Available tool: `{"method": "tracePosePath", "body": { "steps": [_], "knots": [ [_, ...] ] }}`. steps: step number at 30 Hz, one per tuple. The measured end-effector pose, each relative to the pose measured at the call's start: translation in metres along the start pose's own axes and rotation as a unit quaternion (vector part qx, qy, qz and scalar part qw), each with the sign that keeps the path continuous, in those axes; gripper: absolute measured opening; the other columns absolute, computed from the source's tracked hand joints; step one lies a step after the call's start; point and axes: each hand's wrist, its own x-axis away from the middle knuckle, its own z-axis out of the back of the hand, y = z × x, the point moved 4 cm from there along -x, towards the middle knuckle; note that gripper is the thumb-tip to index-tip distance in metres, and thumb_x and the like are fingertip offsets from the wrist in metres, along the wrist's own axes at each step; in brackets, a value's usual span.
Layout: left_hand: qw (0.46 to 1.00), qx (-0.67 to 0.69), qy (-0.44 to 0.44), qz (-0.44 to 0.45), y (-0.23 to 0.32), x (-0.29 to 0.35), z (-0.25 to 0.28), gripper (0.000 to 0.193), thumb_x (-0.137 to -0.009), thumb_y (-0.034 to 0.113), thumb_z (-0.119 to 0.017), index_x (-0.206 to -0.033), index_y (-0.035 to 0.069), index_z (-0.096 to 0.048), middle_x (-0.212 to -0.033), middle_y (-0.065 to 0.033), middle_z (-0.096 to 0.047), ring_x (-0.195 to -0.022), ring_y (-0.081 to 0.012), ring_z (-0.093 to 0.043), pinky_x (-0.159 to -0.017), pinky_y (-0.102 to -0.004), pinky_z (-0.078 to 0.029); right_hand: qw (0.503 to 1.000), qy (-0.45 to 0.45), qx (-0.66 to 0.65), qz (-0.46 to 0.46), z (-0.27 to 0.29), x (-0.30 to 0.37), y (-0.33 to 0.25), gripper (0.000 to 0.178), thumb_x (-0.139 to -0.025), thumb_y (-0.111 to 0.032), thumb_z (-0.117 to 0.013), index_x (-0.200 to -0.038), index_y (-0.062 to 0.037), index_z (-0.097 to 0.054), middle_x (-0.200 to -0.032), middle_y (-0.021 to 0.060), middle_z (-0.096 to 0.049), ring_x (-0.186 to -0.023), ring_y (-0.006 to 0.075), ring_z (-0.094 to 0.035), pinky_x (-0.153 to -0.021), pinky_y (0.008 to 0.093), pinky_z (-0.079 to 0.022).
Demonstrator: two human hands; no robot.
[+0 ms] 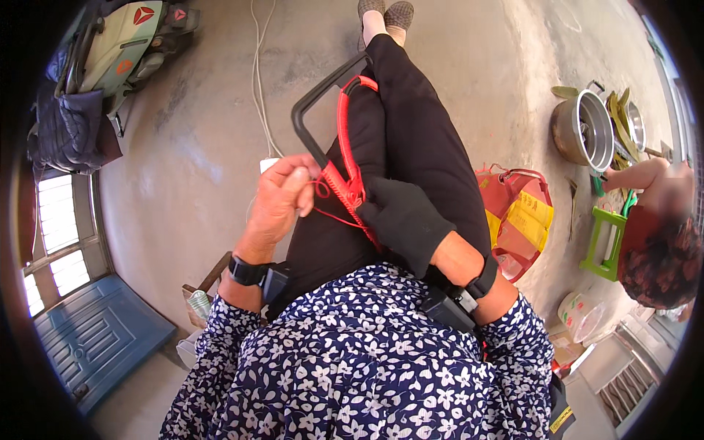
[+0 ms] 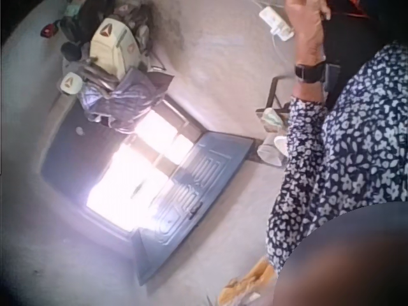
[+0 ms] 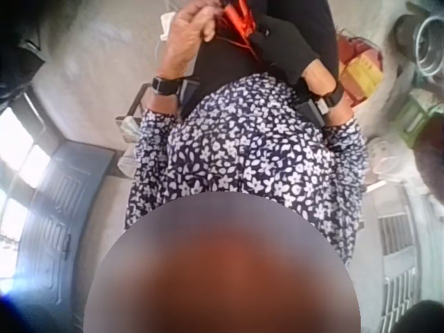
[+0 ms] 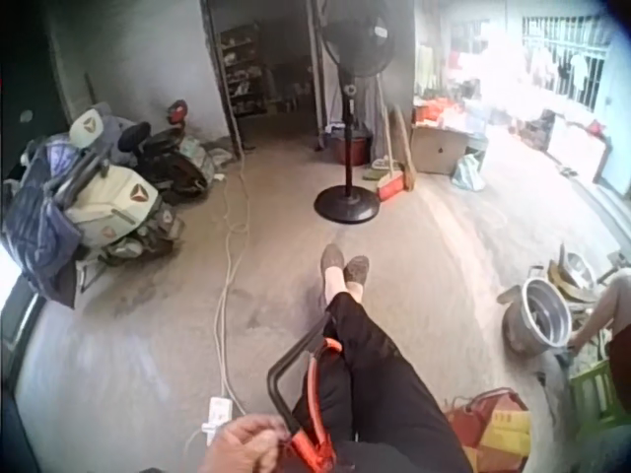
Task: The recorder is wrapping a red plastic cord around the metal frame of a stool or chair seat to repair or create the webbing.
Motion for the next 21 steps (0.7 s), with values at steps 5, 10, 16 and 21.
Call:
{"method": "tracePosePath", "body": {
  "steps": [5,10,16,21],
  "knots": [
    [0.982,-0.183,0.042,0.036,0.031,0.025,0.028,0.025,-0.091,0.018,-0.062,-0.109,0.000,-0.062,-0.085,-0.0041,-0.066,-0.052,-0.0014,-0.046,-0.045,-0.0179,-0.037,0.993,0.097,-0.056,0.034,0.052,0.016,-0.010,0.018,-0.087,-0.020,-0.062,-0.085,-0.0020,-0.058,-0.067,0.0049,-0.057,-0.062,0.0162,-0.058,-0.057,0.0301,-0.045],
    [0.954,-0.281,0.004,0.101,0.039,0.066,0.029,0.020,-0.092,0.017,-0.060,-0.101,0.000,-0.065,-0.069,0.0013,-0.061,-0.049,-0.0013,-0.043,-0.043,-0.0178,-0.032,0.944,0.123,-0.302,-0.049,0.098,0.034,0.003,0.012,-0.090,-0.020,-0.059,-0.088,-0.0080,-0.057,-0.065,-0.0019,-0.052,-0.053,0.0051,-0.048,-0.048,0.0190,-0.034],
    [0.988,-0.082,-0.084,0.096,0.037,0.096,0.010,0.016,-0.093,0.014,-0.056,-0.093,0.000,-0.065,-0.057,0.0022,-0.050,-0.047,-0.0024,-0.040,-0.043,-0.0179,-0.029,0.911,0.254,-0.320,0.051,0.122,0.033,0.014,0.006,-0.092,-0.016,-0.056,-0.091,-0.0109,-0.057,-0.064,-0.0061,-0.044,-0.049,0.0019,-0.037,-0.045,0.0176,-0.028],
    [0.945,0.265,-0.190,-0.012,0.050,0.074,-0.012,0.018,-0.094,0.012,-0.053,-0.105,0.001,-0.061,-0.078,-0.0106,-0.062,-0.056,-0.0121,-0.056,-0.049,-0.0191,-0.040,0.893,0.325,-0.305,0.067,0.141,0.023,0.010,0.008,-0.092,-0.017,-0.058,-0.093,-0.0083,-0.060,-0.067,-0.0020,-0.054,-0.055,0.0037,-0.048,-0.047,0.0194,-0.036]
  ]
}}
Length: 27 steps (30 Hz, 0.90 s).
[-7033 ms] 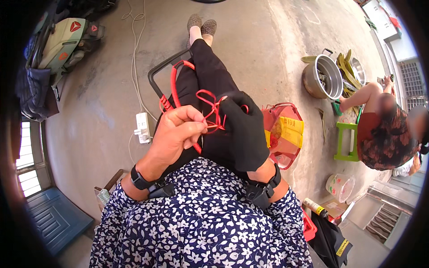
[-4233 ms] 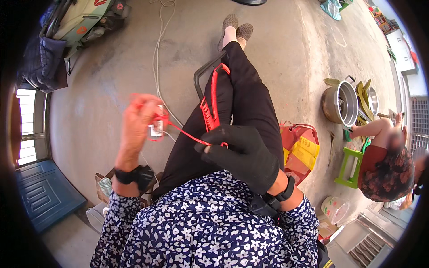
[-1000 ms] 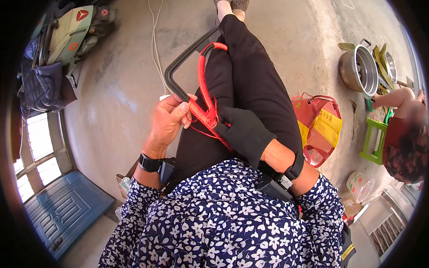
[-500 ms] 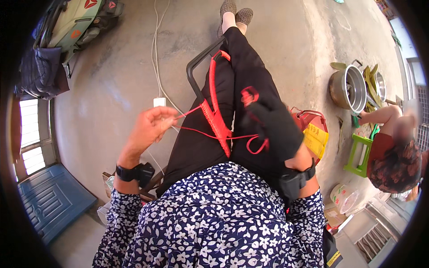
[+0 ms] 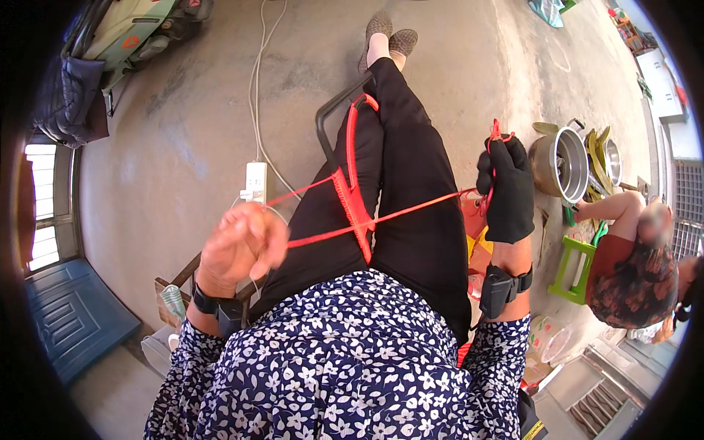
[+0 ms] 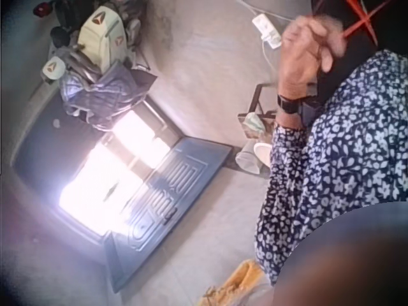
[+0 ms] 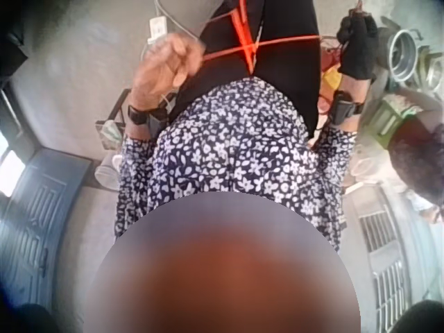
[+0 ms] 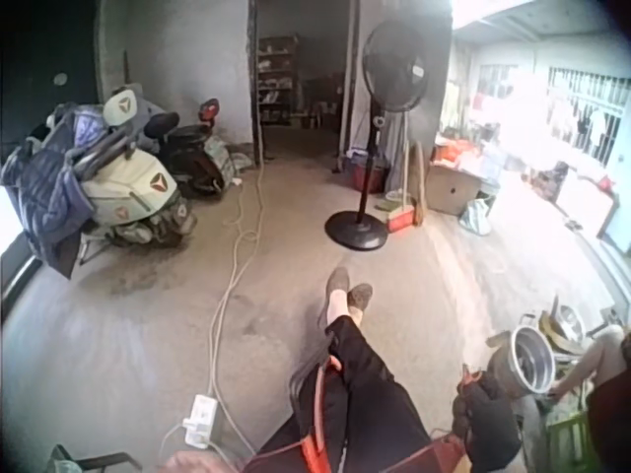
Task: The recorder is wrapping a red plastic cord around the metal frame of a stool or chair seat to repair or create the webbing.
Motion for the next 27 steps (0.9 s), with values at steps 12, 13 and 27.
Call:
{"method": "tracePosePath", "body": {
  "steps": [12,13,27],
  "knots": [
    [0.981,-0.090,0.169,0.041,-0.052,-0.083,0.064,0.021,-0.094,0.014,-0.059,-0.113,0.006,-0.062,-0.100,-0.0002,-0.064,-0.080,-0.0083,-0.061,-0.060,-0.0213,-0.050,0.917,-0.220,0.267,0.200,-0.146,0.026,0.033,0.015,-0.081,-0.002,-0.061,-0.096,-0.0018,-0.063,-0.083,0.0140,-0.068,-0.076,0.0225,-0.067,-0.067,0.0314,-0.051],
    [0.978,-0.091,0.180,0.048,-0.057,-0.083,0.066,0.021,-0.094,0.014,-0.059,-0.113,0.006,-0.062,-0.100,-0.0002,-0.064,-0.080,-0.0083,-0.061,-0.060,-0.0213,-0.050,0.904,-0.238,0.310,0.173,-0.147,0.026,0.038,0.016,-0.081,-0.002,-0.061,-0.097,-0.0027,-0.063,-0.083,0.0160,-0.067,-0.076,0.0262,-0.068,-0.067,0.0314,-0.052],
    [0.964,0.019,0.262,-0.032,-0.015,-0.050,0.061,0.019,-0.096,0.020,-0.053,-0.108,0.005,-0.057,-0.079,-0.0004,-0.055,-0.066,-0.0088,-0.051,-0.056,-0.0244,-0.043,0.953,-0.285,0.031,0.093,-0.092,0.078,-0.021,0.032,-0.083,-0.008,-0.059,-0.114,-0.0021,-0.060,-0.113,0.0179,-0.062,-0.099,0.0295,-0.062,-0.085,0.0337,-0.047]
  ]
}}
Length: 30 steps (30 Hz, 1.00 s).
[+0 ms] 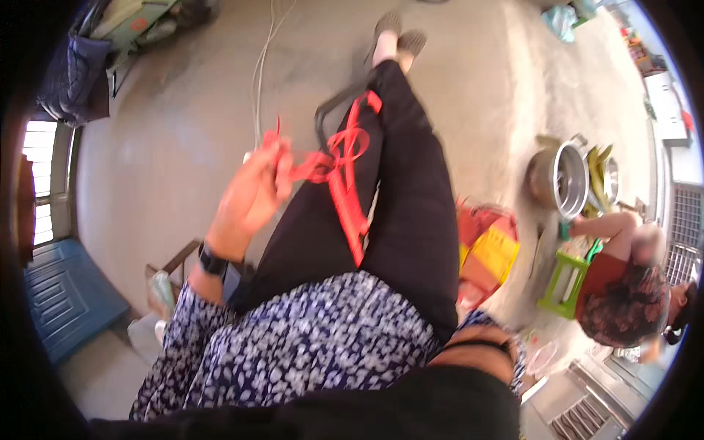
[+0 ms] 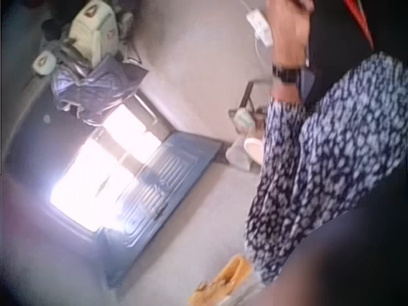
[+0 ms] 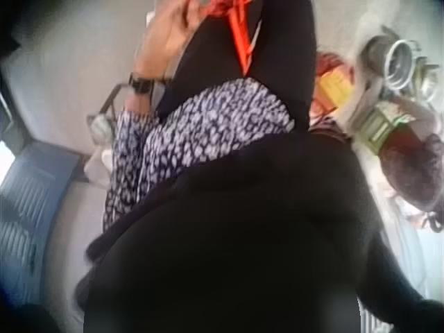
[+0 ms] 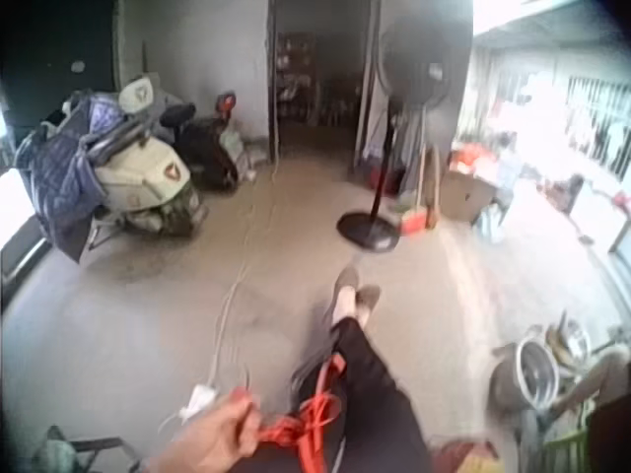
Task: The recorder is wrapping a red plastic cord around the metal frame of a stool or chair seat to repair or create the webbing.
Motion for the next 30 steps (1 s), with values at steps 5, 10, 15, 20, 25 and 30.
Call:
{"method": "tracePosePath", "body": {
  "steps": [5,10,15,20,25,30],
  "knots": [
    [0.998,0.028,-0.032,0.045,-0.012,0.015,-0.006,0.019,-0.096,0.021,-0.057,-0.105,0.005,-0.060,-0.075,0.0010,-0.054,-0.064,-0.0065,-0.050,-0.054,-0.0205,-0.041,1.000,0.017,0.014,-0.012,0.004,0.011,0.007,0.032,-0.083,-0.009,-0.060,-0.115,-0.0022,-0.060,-0.114,0.0176,-0.061,-0.102,0.0301,-0.060,-0.088,0.0351,-0.046],
    [0.998,0.018,-0.035,0.054,0.000,0.018,0.001,0.011,-0.094,0.018,-0.059,-0.101,0.009,-0.059,-0.081,0.0019,-0.055,-0.066,-0.0066,-0.047,-0.052,-0.0215,-0.037,0.997,0.044,0.053,-0.045,0.009,0.021,0.014,0.033,-0.083,-0.010,-0.061,-0.115,-0.0024,-0.060,-0.115,0.0172,-0.061,-0.104,0.0306,-0.059,-0.090,0.0364,-0.044],
    [0.999,0.001,-0.021,0.049,0.003,0.019,0.003,0.013,-0.096,0.020,-0.056,-0.099,0.007,-0.058,-0.073,0.0027,-0.051,-0.062,-0.0055,-0.046,-0.051,-0.0200,-0.038,0.995,0.036,0.065,-0.069,0.002,0.018,0.028,0.033,-0.082,-0.011,-0.061,-0.115,-0.0025,-0.060,-0.116,0.0169,-0.061,-0.106,0.0312,-0.058,-0.093,0.0378,-0.043],
    [0.989,-0.091,-0.089,0.073,0.009,0.036,-0.012,0.017,-0.097,0.022,-0.054,-0.100,0.006,-0.058,-0.068,0.0020,-0.049,-0.054,-0.0062,-0.043,-0.046,-0.0200,-0.035,0.994,0.030,0.074,-0.071,-0.003,0.013,0.032,0.034,-0.082,-0.012,-0.062,-0.115,-0.0027,-0.060,-0.116,0.0165,-0.060,-0.109,0.0318,-0.057,-0.095,0.0391,-0.041],
    [0.975,-0.176,-0.107,0.080,0.033,0.076,-0.021,0.020,-0.097,0.021,-0.052,-0.084,0.005,-0.051,-0.061,0.0023,-0.044,-0.049,-0.0049,-0.037,-0.042,-0.0214,-0.029,0.994,0.027,0.088,-0.052,-0.005,0.008,0.023,0.035,-0.082,-0.013,-0.063,-0.115,-0.0028,-0.060,-0.117,0.0162,-0.060,-0.111,0.0324,-0.055,-0.098,0.0404,-0.040],
    [0.964,-0.133,-0.232,0.007,0.065,0.125,-0.033,0.021,-0.095,0.018,-0.053,-0.080,0.004,-0.049,-0.058,0.0013,-0.046,-0.047,-0.0045,-0.038,-0.040,-0.0227,-0.026,0.992,0.025,0.123,-0.003,-0.013,0.007,0.009,0.035,-0.081,-0.014,-0.064,-0.115,-0.0029,-0.060,-0.118,0.0158,-0.060,-0.114,0.0329,-0.054,-0.100,0.0418,-0.038]
  ]
}}
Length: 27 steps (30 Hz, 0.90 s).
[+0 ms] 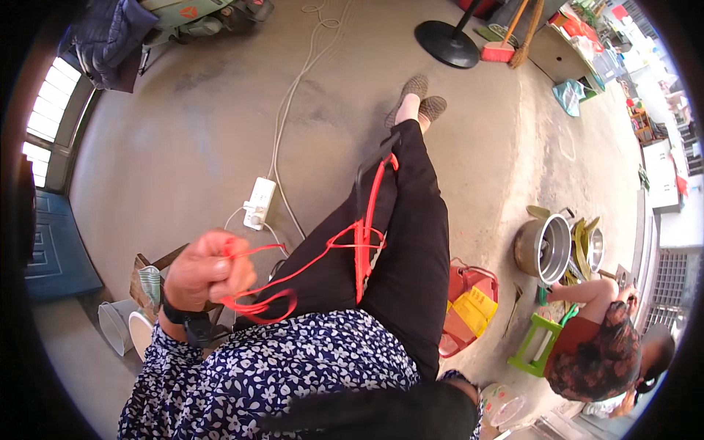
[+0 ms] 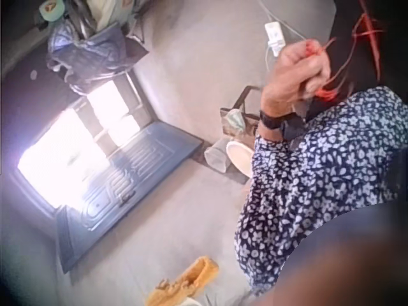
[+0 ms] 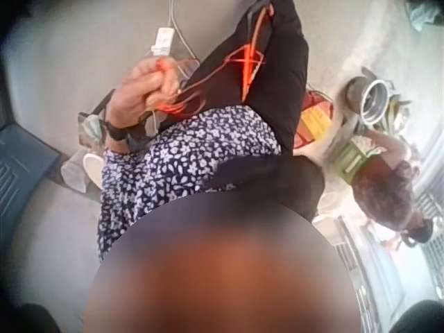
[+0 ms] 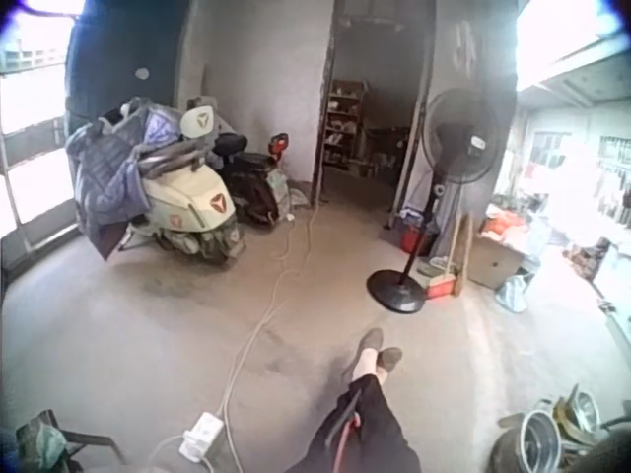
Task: The recorder is wrapping a red plastic cord around the metal frame of a stool or chair seat to repair or create the webbing.
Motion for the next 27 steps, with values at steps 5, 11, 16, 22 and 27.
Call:
{"method": "tracePosePath", "body": {
  "steps": [5,11,16,22,27],
  "knots": [
    [0.981,0.056,-0.129,-0.134,0.036,0.020,-0.022,0.017,-0.091,0.012,-0.056,-0.086,-0.003,-0.050,-0.055,-0.0056,-0.051,-0.045,-0.0114,-0.045,-0.039,-0.0272,-0.032,0.972,0.008,0.168,0.166,-0.017,-0.010,-0.031,0.036,-0.081,-0.015,-0.065,-0.115,-0.0031,-0.060,-0.119,0.0155,-0.059,-0.116,0.0335,-0.053,-0.103,0.0431,-0.037],
    [0.927,0.116,-0.170,-0.312,0.087,0.052,-0.055,0.006,-0.085,-0.001,-0.055,-0.081,-0.006,-0.055,-0.050,-0.0066,-0.048,-0.039,-0.0156,-0.043,-0.035,-0.0267,-0.031,0.846,-0.239,0.384,0.283,-0.064,-0.024,-0.049,0.023,-0.080,-0.011,-0.066,-0.102,-0.0042,-0.064,-0.108,0.0119,-0.063,-0.117,0.0279,-0.054,-0.102,0.0398,-0.038],
    [0.870,-0.116,0.249,-0.410,0.076,0.051,0.009,0.023,-0.097,0.017,-0.051,-0.108,-0.003,-0.053,-0.070,0.0008,-0.048,-0.053,-0.0068,-0.039,-0.046,-0.0232,-0.035,0.882,-0.089,0.343,0.310,-0.020,-0.007,-0.053,0.004,-0.087,-0.005,-0.059,-0.091,-0.0034,-0.061,-0.085,0.0069,-0.061,-0.080,0.0152,-0.060,-0.073,0.0262,-0.047],
    [0.930,-0.303,0.209,-0.020,-0.030,-0.065,0.039,0.024,-0.085,0.007,-0.065,-0.107,0.001,-0.057,-0.069,0.0030,-0.053,-0.060,-0.0039,-0.049,-0.055,-0.0199,-0.043,0.903,-0.128,-0.409,-0.019,-0.015,0.012,-0.020,0.035,-0.092,-0.032,-0.054,-0.079,0.0005,-0.058,-0.067,0.0102,-0.057,-0.065,0.0207,-0.057,-0.061,0.0322,-0.043],
    [0.913,-0.355,0.192,-0.052,-0.080,-0.114,0.016,0.036,-0.076,0.010,-0.075,-0.104,-0.002,-0.057,-0.068,0.0027,-0.053,-0.061,-0.0035,-0.046,-0.056,-0.0214,-0.042,0.935,-0.122,-0.291,-0.160,-0.011,0.046,-0.014,0.034,-0.089,-0.032,-0.056,-0.081,0.0013,-0.059,-0.065,0.0104,-0.056,-0.060,0.0239,-0.053,-0.059,0.0344,-0.041]
  ]
}}
